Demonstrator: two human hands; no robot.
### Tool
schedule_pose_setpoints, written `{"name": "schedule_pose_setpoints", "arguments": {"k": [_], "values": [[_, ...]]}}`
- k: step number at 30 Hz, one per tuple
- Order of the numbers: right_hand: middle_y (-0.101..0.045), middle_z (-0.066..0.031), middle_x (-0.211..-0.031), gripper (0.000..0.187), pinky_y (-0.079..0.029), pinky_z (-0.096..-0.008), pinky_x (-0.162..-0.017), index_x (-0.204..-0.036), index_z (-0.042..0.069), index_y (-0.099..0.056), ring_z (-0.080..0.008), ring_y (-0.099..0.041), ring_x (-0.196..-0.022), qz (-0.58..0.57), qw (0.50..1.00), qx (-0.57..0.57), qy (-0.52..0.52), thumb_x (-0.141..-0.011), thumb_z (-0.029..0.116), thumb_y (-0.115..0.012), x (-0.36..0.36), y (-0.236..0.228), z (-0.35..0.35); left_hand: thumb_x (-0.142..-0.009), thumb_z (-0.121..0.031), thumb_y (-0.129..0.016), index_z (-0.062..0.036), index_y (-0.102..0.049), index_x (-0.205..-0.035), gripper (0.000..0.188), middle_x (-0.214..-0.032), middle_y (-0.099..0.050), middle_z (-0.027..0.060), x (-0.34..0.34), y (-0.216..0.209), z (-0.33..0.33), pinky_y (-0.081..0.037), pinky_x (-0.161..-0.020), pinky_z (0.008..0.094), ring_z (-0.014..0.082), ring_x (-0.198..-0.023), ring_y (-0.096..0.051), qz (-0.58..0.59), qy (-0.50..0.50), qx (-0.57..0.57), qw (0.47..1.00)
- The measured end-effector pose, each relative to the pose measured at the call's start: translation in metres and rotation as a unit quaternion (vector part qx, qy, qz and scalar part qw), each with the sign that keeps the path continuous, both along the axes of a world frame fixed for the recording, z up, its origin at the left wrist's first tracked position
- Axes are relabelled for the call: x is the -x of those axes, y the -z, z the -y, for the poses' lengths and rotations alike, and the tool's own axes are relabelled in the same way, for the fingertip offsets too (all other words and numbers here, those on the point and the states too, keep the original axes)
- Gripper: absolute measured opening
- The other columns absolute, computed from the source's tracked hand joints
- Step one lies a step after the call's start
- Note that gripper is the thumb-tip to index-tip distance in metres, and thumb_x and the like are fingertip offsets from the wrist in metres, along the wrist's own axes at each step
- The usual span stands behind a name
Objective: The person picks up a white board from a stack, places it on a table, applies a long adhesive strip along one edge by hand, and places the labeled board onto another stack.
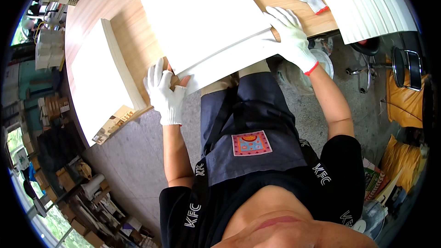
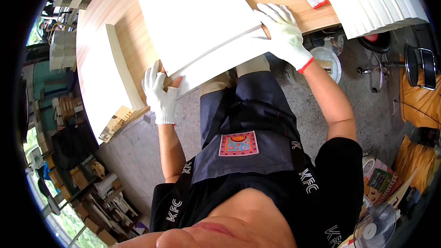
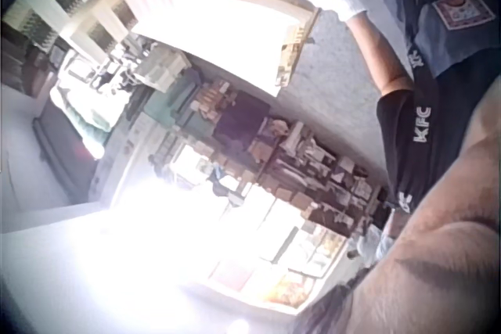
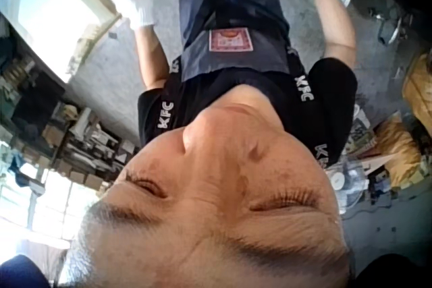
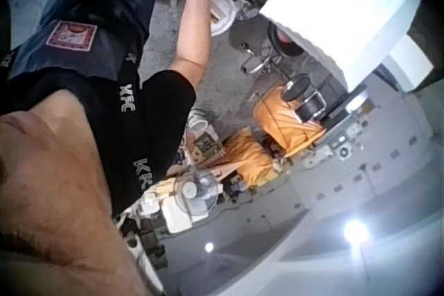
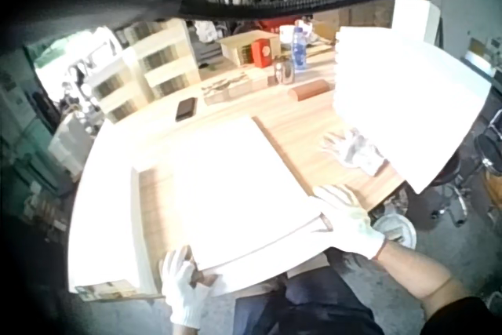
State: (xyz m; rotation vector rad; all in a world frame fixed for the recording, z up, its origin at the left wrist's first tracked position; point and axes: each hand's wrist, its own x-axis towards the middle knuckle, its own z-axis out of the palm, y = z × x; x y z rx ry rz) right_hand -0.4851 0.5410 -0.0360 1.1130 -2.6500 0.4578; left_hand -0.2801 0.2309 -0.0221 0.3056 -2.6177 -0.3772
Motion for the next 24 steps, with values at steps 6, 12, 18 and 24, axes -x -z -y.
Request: {"name": "schedule_pose_setpoints", "arguments": {"k": [6, 12, 18, 24], "values": [[-0.049, -0.0068, -0.146, 0.078, -0.021, -0.0441, -0.121, -0.135, 0.008, -0.056, -0.0234, -0.039, -0.139, 0.000, 1.000, 0.017, -0.022, -0.077, 0.057, -0.073, 0.002, 0.000, -0.004, -0.064, -0.027, -0.087, 0.0007, -0.063, -0.083, 0.042, -0.130, -0.060, 0.0187, 0.001, 0.000, 0.000, -0.037, -0.104, 0.0479, 0.0366, -0.118, -0.053, -0.007, -0.006, -0.002, 1.000], [-0.047, -0.0084, -0.148, 0.081, -0.021, -0.0441, -0.121, -0.137, 0.005, -0.054, -0.0242, -0.038, -0.140, -0.009, 1.000, -0.011, -0.013, -0.080, 0.060, -0.070, 0.000, -0.004, -0.003, -0.064, -0.029, -0.087, -0.0012, -0.062, -0.083, 0.042, -0.130, -0.060, 0.0179, 0.000, 0.003, 0.002, -0.035, -0.106, 0.0533, 0.0373, -0.121, -0.052, 0.003, -0.013, -0.002, 1.000], [-0.045, -0.0095, -0.149, 0.082, -0.021, -0.0443, -0.121, -0.138, 0.005, -0.053, -0.0249, -0.036, -0.141, 0.003, 1.000, -0.014, -0.009, -0.080, 0.061, -0.069, 0.000, -0.004, -0.004, -0.064, -0.030, -0.087, -0.0016, -0.066, -0.088, 0.043, -0.131, -0.060, 0.0158, 0.000, 0.002, 0.000, -0.034, -0.107, 0.0555, 0.0371, -0.120, -0.052, 0.006, -0.021, 0.004, 1.000], [-0.046, -0.0090, -0.148, 0.082, -0.020, -0.0447, -0.121, -0.138, 0.004, -0.052, -0.0234, -0.036, -0.142, -0.013, 1.000, -0.018, -0.022, -0.080, 0.061, -0.068, 0.001, -0.003, -0.002, -0.068, -0.024, -0.086, 0.0011, -0.069, -0.098, 0.043, -0.134, -0.060, 0.0141, -0.002, -0.002, -0.003, -0.040, -0.105, 0.0451, 0.0357, -0.123, -0.051, 0.022, -0.027, -0.002, 0.999]]}}
